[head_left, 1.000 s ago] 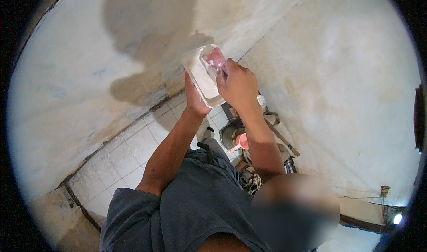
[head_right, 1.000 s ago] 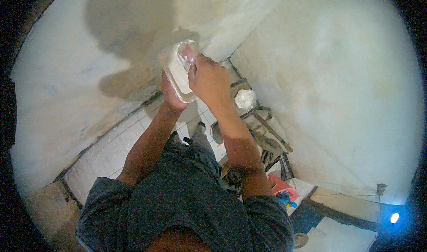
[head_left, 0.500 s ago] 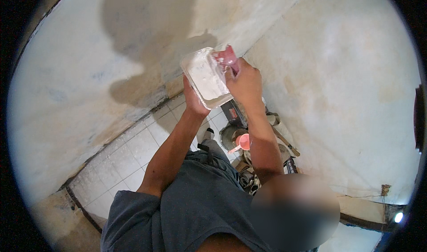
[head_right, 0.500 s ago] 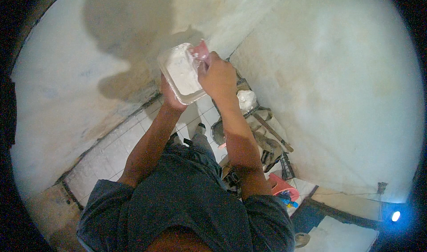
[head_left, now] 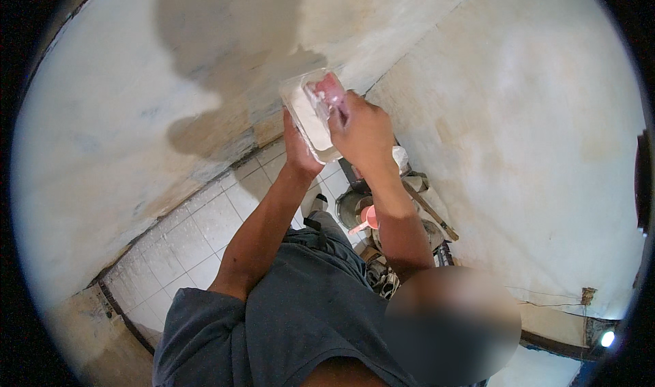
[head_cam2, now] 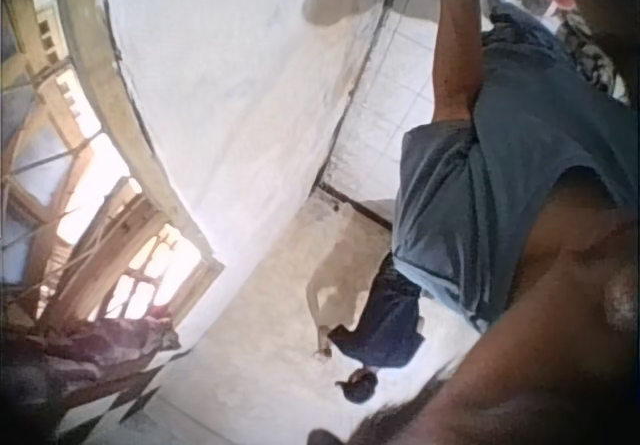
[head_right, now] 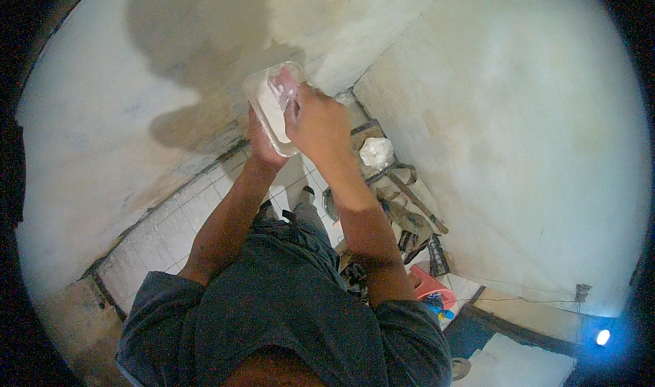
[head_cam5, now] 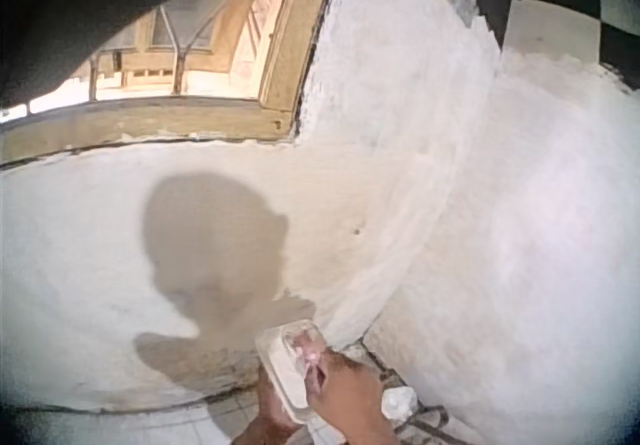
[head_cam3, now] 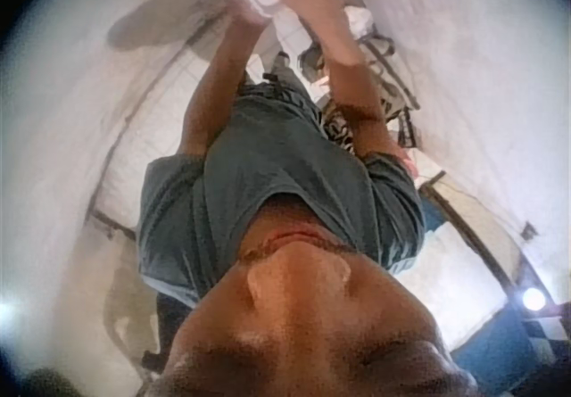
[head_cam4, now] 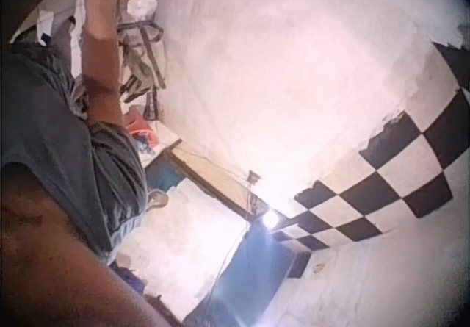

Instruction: The person mixes white putty in a container using a putty knife and then applies the putty to a wall with the tool.

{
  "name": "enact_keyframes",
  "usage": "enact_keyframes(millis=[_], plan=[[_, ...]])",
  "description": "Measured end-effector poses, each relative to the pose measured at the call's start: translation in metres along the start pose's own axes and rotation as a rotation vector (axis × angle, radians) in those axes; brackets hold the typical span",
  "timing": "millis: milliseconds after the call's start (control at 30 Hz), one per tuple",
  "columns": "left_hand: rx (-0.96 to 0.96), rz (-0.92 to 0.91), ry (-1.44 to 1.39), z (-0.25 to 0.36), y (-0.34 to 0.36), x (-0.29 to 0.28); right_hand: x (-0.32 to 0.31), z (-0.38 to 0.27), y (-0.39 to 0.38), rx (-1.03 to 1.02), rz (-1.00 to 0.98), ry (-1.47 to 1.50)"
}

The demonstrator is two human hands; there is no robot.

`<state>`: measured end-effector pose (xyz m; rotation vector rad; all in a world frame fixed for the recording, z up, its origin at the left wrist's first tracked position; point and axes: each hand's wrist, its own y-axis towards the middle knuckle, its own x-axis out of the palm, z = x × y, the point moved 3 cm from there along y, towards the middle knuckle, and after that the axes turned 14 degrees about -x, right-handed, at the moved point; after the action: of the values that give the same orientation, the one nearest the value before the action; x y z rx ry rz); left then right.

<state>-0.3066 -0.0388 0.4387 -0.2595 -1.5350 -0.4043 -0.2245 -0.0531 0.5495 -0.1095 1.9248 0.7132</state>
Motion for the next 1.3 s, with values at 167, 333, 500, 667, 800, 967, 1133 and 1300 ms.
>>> enact_keyframes(millis=[167,333,500,667,800,967,1133,1300], plan=[[0.001,-0.018,-0.060,0.001,-0.001,0.000,0.000,-0.005,0.005,-0.041,-0.038,-0.022],[-0.031,-0.057,-0.052,-0.001,-0.003,0.003,-0.001,-0.002,0.004,-0.025,-0.031,0.008],[-0.024,-0.035,-0.028,-0.002,-0.004,0.004,-0.002,-0.003,0.004,-0.039,-0.039,-0.018],[-0.027,-0.022,-0.070,-0.002,0.000,-0.009,-0.002,-0.005,0.006,-0.059,-0.095,-0.034],[-0.036,-0.069,-0.060,-0.002,0.004,-0.016,-0.002,-0.002,0.003,-0.046,-0.061,-0.002],[-0.052,-0.062,-0.088,-0.007,0.004,-0.007,-0.003,-0.002,0.002,-0.030,-0.087,-0.012],[-0.042,0.045,-0.079,-0.009,0.005,-0.008,-0.001,-0.003,0.005,0.008,-0.154,-0.023],[-0.026,0.027,-0.040,-0.013,0.006,-0.006,0.001,-0.002,0.002,0.000,-0.088,0.006]])
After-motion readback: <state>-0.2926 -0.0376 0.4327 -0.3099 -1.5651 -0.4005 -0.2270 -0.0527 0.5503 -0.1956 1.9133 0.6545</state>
